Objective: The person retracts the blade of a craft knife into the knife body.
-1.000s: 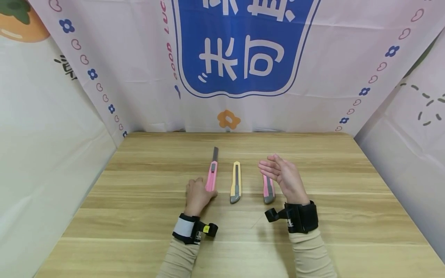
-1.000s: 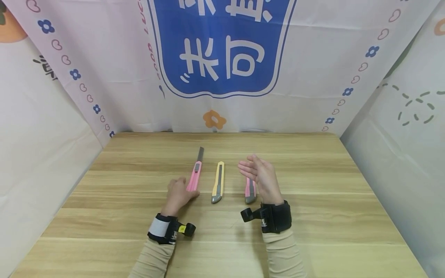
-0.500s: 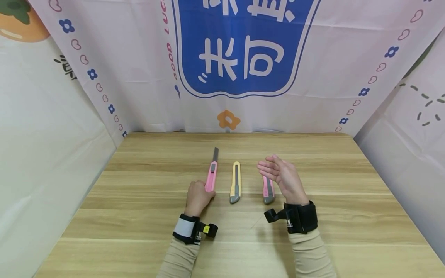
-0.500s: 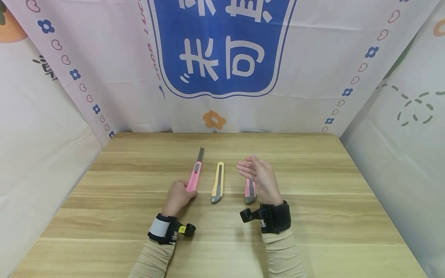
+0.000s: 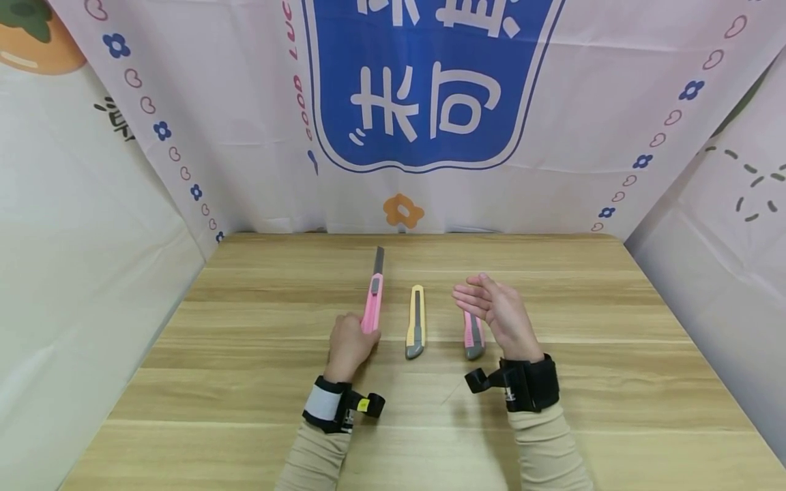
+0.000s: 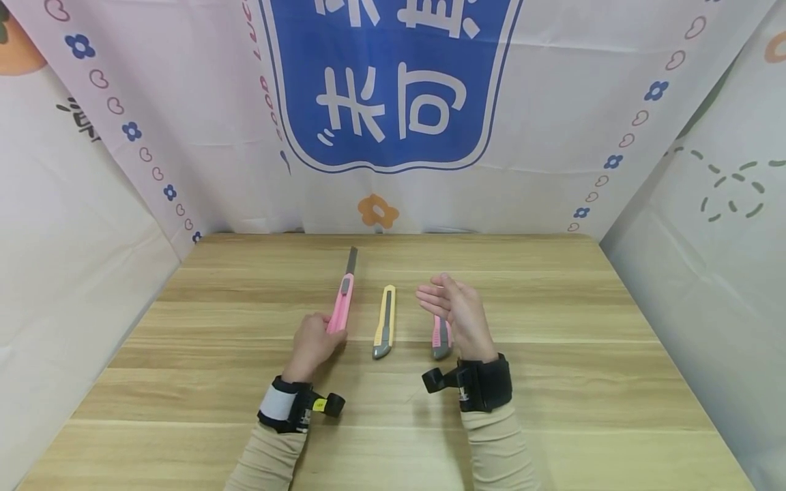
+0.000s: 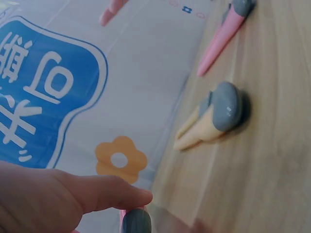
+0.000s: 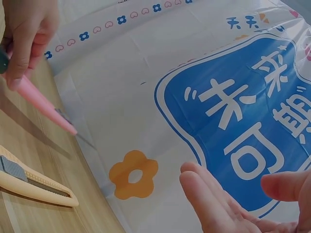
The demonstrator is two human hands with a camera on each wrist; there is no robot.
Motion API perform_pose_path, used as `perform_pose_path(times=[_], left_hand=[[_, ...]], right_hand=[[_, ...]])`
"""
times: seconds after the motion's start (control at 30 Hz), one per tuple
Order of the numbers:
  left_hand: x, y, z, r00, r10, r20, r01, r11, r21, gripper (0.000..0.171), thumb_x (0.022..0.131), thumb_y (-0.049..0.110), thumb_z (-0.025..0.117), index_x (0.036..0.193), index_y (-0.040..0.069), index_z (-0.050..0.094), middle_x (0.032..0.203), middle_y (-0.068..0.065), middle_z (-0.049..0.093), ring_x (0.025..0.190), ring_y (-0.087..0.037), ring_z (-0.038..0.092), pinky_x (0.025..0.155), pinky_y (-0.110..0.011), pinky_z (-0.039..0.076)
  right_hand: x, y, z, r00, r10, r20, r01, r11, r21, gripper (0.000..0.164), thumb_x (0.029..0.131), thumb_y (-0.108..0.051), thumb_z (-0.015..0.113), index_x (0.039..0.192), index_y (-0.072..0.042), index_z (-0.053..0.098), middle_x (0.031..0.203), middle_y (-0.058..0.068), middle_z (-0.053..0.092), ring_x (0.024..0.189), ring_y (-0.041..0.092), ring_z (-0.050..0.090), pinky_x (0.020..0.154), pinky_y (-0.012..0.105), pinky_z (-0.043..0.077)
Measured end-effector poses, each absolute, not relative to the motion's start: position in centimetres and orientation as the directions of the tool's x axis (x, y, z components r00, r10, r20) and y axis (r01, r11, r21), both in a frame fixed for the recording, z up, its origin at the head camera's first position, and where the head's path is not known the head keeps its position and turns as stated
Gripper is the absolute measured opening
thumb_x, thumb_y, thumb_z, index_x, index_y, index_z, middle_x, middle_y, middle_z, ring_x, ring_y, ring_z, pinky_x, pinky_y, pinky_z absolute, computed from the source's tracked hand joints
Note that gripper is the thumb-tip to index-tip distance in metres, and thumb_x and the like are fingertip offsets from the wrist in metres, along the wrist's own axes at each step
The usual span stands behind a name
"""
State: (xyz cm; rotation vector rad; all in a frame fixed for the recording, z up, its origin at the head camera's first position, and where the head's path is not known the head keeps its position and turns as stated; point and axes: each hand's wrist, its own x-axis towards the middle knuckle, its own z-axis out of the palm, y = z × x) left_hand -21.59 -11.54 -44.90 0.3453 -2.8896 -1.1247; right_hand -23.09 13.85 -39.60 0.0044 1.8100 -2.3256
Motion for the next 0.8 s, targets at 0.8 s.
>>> perform_pose_path(times=[0.8], left_hand=[[-18.9, -8.1, -40.4, -0.981, -0.06, 0.185, 0.094, 0.687, 0.721, 0.044, 0.079, 0.017, 0.077, 0.111, -0.008, 0.062, 0.099, -0.018, 0.06, 0.075, -0.018, 0.055, 0.059, -0.02, 0.045]], right_hand=[[-23.1, 11.6, -40.0, -0.977, -0.129, -0.167, 0.186, -0.149, -0.971, 0.042, 0.103, -0.028, 0.044, 0.127, 0.007, 0.049, 0.128, 0.024, 0.063, 0.103, 0.016, 0.071, 0.093, 0.031, 0.058]])
